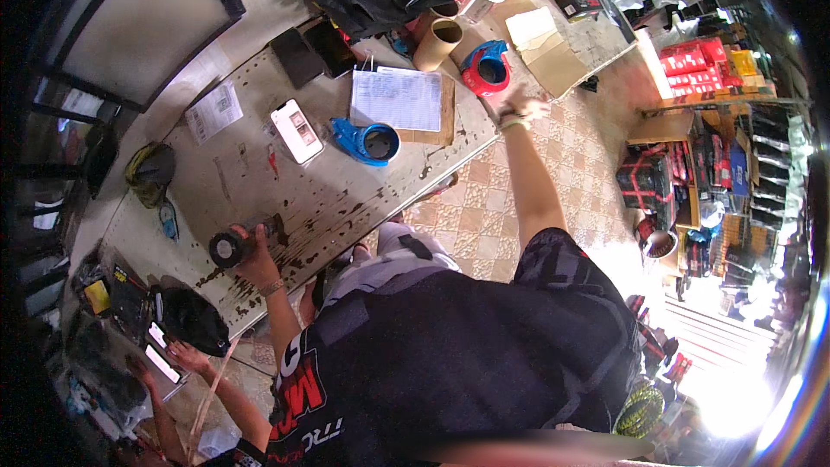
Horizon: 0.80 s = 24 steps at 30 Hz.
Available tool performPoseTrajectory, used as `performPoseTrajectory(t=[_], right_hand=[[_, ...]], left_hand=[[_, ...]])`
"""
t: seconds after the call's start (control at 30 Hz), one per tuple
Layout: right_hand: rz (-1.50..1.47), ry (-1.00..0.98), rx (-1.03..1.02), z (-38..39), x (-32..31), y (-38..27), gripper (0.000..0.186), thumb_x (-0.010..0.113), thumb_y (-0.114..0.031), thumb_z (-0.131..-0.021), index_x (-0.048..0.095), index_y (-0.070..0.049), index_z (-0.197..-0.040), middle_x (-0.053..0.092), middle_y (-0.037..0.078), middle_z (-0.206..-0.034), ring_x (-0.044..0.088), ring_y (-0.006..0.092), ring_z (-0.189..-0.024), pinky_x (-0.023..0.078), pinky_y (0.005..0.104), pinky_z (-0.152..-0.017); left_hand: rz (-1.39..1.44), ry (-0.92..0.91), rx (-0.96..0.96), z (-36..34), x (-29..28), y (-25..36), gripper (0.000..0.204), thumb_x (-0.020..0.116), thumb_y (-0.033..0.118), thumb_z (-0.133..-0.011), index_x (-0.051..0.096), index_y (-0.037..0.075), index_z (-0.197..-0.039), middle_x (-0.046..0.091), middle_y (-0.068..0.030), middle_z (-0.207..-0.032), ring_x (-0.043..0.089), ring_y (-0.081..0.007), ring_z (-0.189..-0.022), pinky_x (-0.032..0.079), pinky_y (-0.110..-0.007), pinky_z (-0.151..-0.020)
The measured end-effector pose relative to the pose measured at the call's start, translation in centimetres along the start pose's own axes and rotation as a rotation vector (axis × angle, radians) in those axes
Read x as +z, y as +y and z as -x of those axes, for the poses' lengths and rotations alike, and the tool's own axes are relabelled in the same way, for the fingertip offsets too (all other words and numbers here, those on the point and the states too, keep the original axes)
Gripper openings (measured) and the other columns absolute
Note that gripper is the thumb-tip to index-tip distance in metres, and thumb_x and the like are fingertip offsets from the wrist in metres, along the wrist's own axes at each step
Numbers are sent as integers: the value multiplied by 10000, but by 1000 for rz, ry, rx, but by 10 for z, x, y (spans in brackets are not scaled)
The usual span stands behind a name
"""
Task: The person places a small item into a cardboard box, seals it with tape, and then uses scissors to cut open another box. The person continues to pack and seal multiple small boxes using tape and scissors.
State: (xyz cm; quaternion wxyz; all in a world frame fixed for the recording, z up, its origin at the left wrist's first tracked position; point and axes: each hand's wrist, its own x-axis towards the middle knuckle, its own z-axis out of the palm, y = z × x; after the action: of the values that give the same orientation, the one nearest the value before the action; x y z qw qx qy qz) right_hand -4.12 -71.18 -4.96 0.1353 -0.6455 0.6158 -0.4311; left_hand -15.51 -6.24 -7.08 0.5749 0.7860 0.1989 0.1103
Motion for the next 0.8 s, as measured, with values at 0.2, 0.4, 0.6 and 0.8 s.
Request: performPoseTrajectory(t=[0.2,0.4,0.6,0.8], right_hand=[[-266,-257,586,-148,120,92,635,694,-374,-783,434,-94,-1290,438,123,-1339,474,303,-1189,467,474,-922],[-862,-332,706,-254,186,164,589,619,-351,-860,419,-161,-1380,442,48,-1411,498,282,-1221,493,448,-915],[-1102,-159,353,-261,97,103,481,568,-294,-912,435,-166,-1357,476,19,-1327,533,249,-1140,519,413,-844],[-1176,56,-229,-122,-170,-47,302,540,-204,-941,481,-109,-1221,539,37,-1088,578,205,-948,547,369,-708]], left_hand=[[360,156,-54,16,23,46,636,709,462,-819,503,40,-1248,581,-40,-1209,533,-246,-1132,369,-427,-1040],[-304,239,82,26,59,82,451,837,278,-731,583,48,-1023,621,-17,-985,576,-163,-906,442,-305,-868],[-150,81,47,28,55,77,653,825,351,-715,512,52,-1205,606,-64,-1074,563,-217,-1026,421,-369,-950],[-133,161,428,19,28,75,899,857,257,-693,310,85,-1386,485,-119,-1231,519,-245,-1111,443,-365,-963]])
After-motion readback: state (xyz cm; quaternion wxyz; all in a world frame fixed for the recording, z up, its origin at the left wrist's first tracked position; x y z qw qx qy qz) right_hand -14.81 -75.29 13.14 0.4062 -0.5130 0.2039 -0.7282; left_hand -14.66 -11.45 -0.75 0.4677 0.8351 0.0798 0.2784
